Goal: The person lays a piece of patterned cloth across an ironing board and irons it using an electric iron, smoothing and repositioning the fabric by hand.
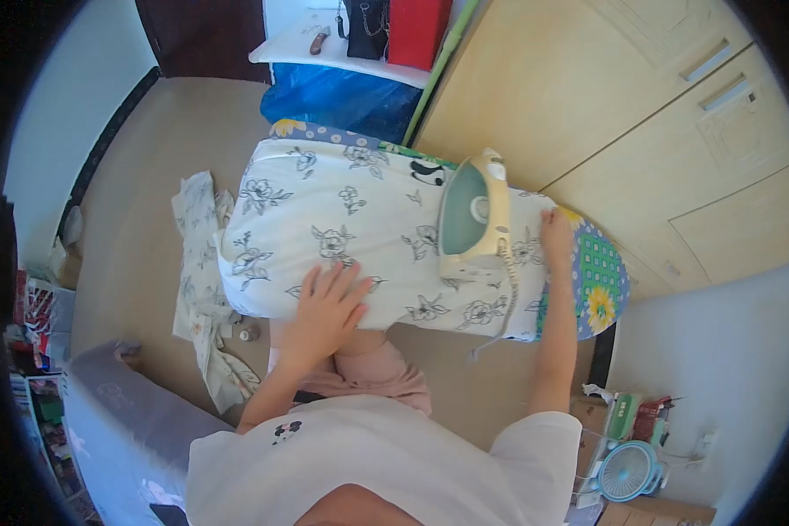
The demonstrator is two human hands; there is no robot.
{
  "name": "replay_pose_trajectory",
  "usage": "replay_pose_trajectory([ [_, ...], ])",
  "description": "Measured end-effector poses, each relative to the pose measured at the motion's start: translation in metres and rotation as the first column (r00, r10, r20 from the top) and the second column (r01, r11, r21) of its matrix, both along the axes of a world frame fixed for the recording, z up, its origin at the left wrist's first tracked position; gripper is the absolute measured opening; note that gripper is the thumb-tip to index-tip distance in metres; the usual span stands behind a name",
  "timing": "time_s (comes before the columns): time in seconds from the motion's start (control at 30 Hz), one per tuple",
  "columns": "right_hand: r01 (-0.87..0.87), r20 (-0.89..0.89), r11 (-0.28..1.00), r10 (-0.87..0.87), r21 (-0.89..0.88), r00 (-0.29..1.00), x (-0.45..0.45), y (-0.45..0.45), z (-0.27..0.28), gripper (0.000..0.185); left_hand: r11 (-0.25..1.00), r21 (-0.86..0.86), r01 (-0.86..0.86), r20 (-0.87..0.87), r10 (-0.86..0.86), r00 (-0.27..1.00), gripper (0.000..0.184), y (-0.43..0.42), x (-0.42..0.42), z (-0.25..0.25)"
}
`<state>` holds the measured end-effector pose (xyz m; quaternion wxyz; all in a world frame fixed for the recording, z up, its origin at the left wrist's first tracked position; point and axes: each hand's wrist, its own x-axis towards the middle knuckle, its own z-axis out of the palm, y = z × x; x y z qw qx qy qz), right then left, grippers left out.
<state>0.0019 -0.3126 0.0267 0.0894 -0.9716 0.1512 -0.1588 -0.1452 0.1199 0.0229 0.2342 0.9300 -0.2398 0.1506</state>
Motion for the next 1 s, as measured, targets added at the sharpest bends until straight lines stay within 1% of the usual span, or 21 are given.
replay_pose_trajectory([
  [0.07, -0.01, 0.003, 1.0, 0.01, -0.012, 1.0, 0.0, -0.001, 0.003, 0.03, 0.999, -0.005, 0.044, -0.001, -0.044, 0.999, 0.034, 0.01, 0.003, -0.003],
  [0.23, 0.095, -0.035, 0.989, -0.1, -0.115, 0.994, 0.001, -0.005, 0.004, 0.029, 0.968, -0.068, 0.241, -0.013, -0.242, 0.97, 0.035, 0.024, 0.008, -0.012],
  [0.27, 0.097, -0.043, 0.989, -0.102, -0.113, 0.994, 0.002, 0.0, 0.003, 0.029, 0.968, -0.067, 0.243, -0.021, -0.245, 0.969, 0.035, 0.034, 0.009, -0.013],
  [0.33, 0.164, -0.039, 0.968, -0.174, -0.19, 0.984, -0.003, 0.011, 0.013, 0.03, 0.897, -0.151, 0.416, -0.014, -0.423, 0.906, 0.034, 0.045, 0.012, -0.013],
  [0.37, 0.177, -0.049, 0.965, -0.19, -0.194, 0.981, -0.005, 0.002, 0.008, 0.03, 0.89, -0.157, 0.428, -0.022, -0.437, 0.899, 0.034, 0.053, 0.016, -0.013],
  [0.43, -0.036, 0.09, 0.995, 0.044, -0.092, 0.995, -0.013, -0.026, 0.004, 0.032, 0.795, -0.33, 0.509, 0.01, -0.536, 0.844, 0.03, 0.084, 0.039, -0.01],
  [0.47, -0.02, 0.078, 0.996, 0.027, -0.092, 0.997, -0.024, -0.027, 0.01, 0.032, 0.851, -0.293, 0.435, 0.017, -0.45, 0.893, 0.029, 0.106, 0.053, -0.004],
  [0.5, 0.068, -0.04, 0.973, -0.061, 0.223, 0.997, -0.034, -0.018, 0.022, 0.032, 0.901, -0.254, 0.352, 0.03, -0.356, 0.934, 0.029, 0.133, 0.068, 0.002],
  [0.53, 0.182, -0.175, 0.845, -0.107, 0.504, 0.979, -0.044, -0.01, 0.034, 0.033, 0.972, -0.145, 0.183, 0.023, -0.181, 0.983, 0.027, 0.156, 0.082, 0.014],
  [0.57, 0.192, -0.183, 0.841, -0.113, 0.506, 0.977, -0.056, -0.006, 0.042, 0.033, 0.987, -0.1, 0.125, 0.137, -0.111, 0.984, 0.025, 0.183, 0.102, 0.014],
  [0.6, 0.204, -0.242, 0.789, -0.073, 0.579, 0.968, -0.072, -0.001, 0.047, 0.031, 0.971, -0.238, 0.023, 0.082, -0.003, 0.997, 0.023, 0.205, 0.119, 0.019],
  [0.63, 0.221, -0.297, 0.728, -0.025, 0.649, 0.955, -0.088, 0.002, 0.045, 0.03, 0.959, -0.279, -0.043, 0.032, 0.054, 0.998, 0.023, 0.23, 0.138, 0.015],
  [0.7, 0.188, -0.319, 0.72, 0.048, 0.668, 0.947, -0.112, -0.015, 0.032, 0.028, 0.881, -0.459, -0.113, -0.174, 0.036, 0.984, 0.024, 0.27, 0.178, 0.0],
  [0.73, 0.146, -0.324, 0.721, 0.115, 0.677, 0.939, -0.122, -0.02, 0.025, 0.025, 0.888, -0.444, -0.122, -0.176, 0.047, 0.983, 0.024, 0.279, 0.188, -0.004],
  [0.77, 0.139, -0.32, 0.712, 0.126, 0.688, 0.939, -0.131, -0.015, 0.018, 0.025, 0.834, -0.519, -0.188, -0.391, -0.035, 0.92, 0.025, 0.285, 0.197, -0.006],
  [0.8, 0.087, -0.301, 0.757, 0.15, 0.648, 0.942, -0.14, -0.009, 0.014, 0.023, 0.772, -0.575, -0.27, -0.571, -0.142, 0.809, 0.025, 0.291, 0.206, -0.008],
  [0.87, 0.035, -0.273, 0.797, 0.165, 0.603, 0.948, -0.148, 0.007, 0.014, 0.021, 0.822, -0.514, -0.245, -0.602, -0.143, 0.786, 0.024, 0.307, 0.223, -0.016],
  [0.9, 0.041, -0.137, 0.749, 0.067, 0.661, 0.988, -0.152, 0.022, 0.017, 0.02, 0.864, -0.454, -0.217, -0.64, -0.147, 0.754, 0.023, 0.312, 0.231, -0.018],
  [0.93, 0.036, -0.006, 0.7, -0.046, 0.714, 0.999, -0.157, 0.032, 0.019, 0.019, 0.867, -0.456, -0.202, -0.636, -0.159, 0.756, 0.023, 0.311, 0.235, -0.012],
  [0.97, 0.046, -0.003, 0.701, -0.062, 0.712, 0.998, -0.162, 0.035, 0.019, 0.019, 0.899, -0.407, -0.16, -0.623, -0.146, 0.768, 0.021, 0.312, 0.238, -0.008],
  [1.0, 0.016, 0.061, 0.608, -0.106, 0.794, 0.992, -0.166, 0.037, 0.018, 0.02, 0.927, -0.356, -0.117, -0.608, -0.135, 0.783, 0.02, 0.311, 0.24, -0.004],
])
